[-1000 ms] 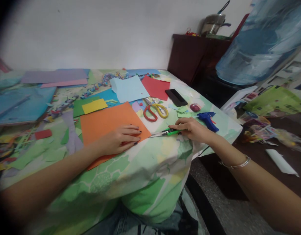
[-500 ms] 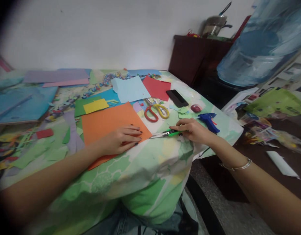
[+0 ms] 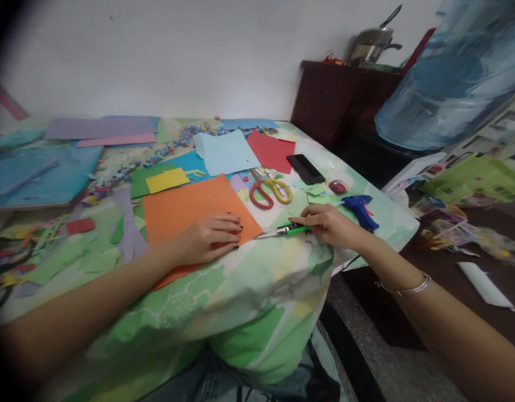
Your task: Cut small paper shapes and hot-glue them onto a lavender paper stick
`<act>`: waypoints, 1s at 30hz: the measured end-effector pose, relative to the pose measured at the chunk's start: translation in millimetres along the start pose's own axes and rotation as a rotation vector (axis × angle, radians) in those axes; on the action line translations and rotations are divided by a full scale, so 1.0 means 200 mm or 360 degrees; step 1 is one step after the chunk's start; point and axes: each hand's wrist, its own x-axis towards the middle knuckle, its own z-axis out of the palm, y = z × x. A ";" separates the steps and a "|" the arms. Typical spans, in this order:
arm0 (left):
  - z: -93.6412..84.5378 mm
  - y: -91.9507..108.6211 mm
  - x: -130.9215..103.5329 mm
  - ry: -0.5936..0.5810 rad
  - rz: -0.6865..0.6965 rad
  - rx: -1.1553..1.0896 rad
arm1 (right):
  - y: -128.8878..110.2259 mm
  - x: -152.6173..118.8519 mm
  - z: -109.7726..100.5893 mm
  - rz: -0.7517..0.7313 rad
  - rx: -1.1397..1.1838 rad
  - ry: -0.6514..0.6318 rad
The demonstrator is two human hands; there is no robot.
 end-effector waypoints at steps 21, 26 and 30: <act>-0.08 -0.03 -0.05 -0.0443 -0.0124 -0.0142 | -0.03 0.02 0.00 -0.0006 0.0031 -0.0019; -0.05 -0.04 -0.08 -0.0285 -0.0095 -0.0147 | -0.02 0.01 0.01 0.0006 0.0019 -0.0058; -0.04 -0.05 -0.09 -0.0175 -0.0054 -0.0133 | -0.03 0.02 0.00 0.0015 0.0033 -0.0054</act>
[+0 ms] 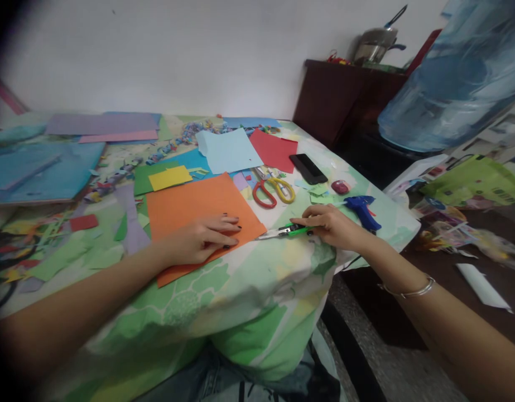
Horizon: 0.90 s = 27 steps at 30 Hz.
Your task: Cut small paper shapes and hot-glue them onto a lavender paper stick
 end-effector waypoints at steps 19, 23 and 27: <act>-0.07 0.04 -0.07 -0.0368 -0.0180 0.0029 | -0.04 0.01 0.01 -0.0011 -0.0031 -0.0003; -0.08 0.05 -0.07 -0.0414 -0.0190 0.0067 | -0.03 0.00 0.00 0.0005 -0.0036 -0.0004; -0.07 0.07 -0.05 -0.0463 -0.0251 0.0169 | -0.03 0.00 0.00 0.0014 -0.0062 0.0025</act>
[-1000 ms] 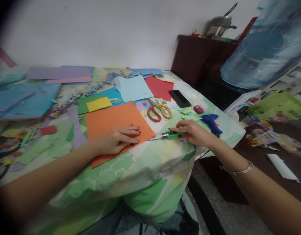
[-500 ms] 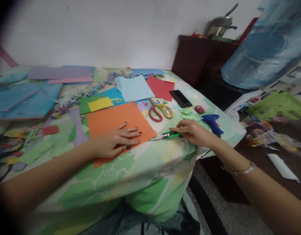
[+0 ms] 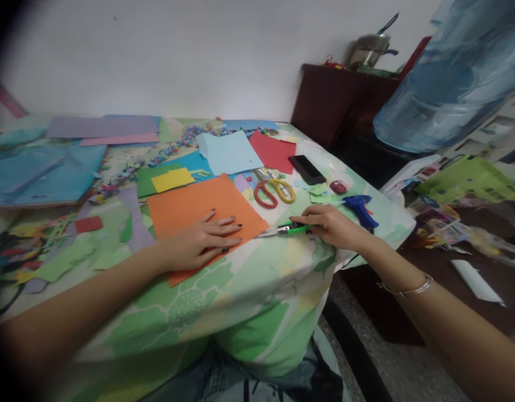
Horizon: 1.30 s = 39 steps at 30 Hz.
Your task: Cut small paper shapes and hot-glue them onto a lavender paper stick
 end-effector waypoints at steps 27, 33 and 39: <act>0.01 -0.02 0.01 0.0019 -0.0131 -0.0121 | 0.04 0.02 0.05 0.0108 0.0113 0.0106; 0.01 -0.02 0.02 0.0023 -0.0135 -0.0131 | 0.06 0.01 0.05 0.0088 0.0096 0.0145; 0.01 -0.01 0.02 0.0026 -0.0143 -0.0138 | 0.04 0.02 0.05 0.0096 0.0040 0.0172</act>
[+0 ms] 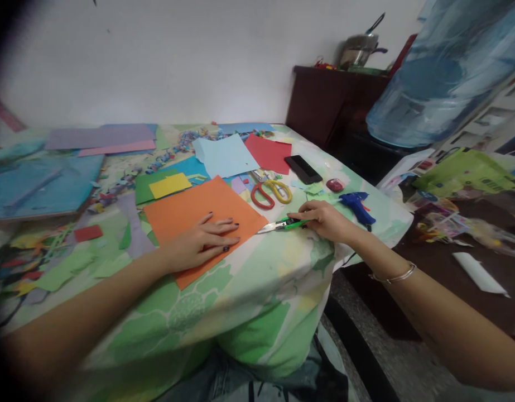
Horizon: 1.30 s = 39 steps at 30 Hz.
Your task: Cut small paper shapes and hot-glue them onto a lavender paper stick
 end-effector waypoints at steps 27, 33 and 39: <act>0.00 0.01 0.00 -0.0002 -0.0008 0.0013 | -0.02 0.00 -0.01 -0.0040 -0.0004 0.0004; 0.00 0.01 0.00 0.0026 -0.0002 0.0005 | -0.02 0.01 -0.01 -0.0043 -0.0017 -0.0033; 0.00 0.01 0.00 0.0003 0.0005 0.0077 | -0.01 0.00 -0.01 -0.0033 0.0008 -0.0043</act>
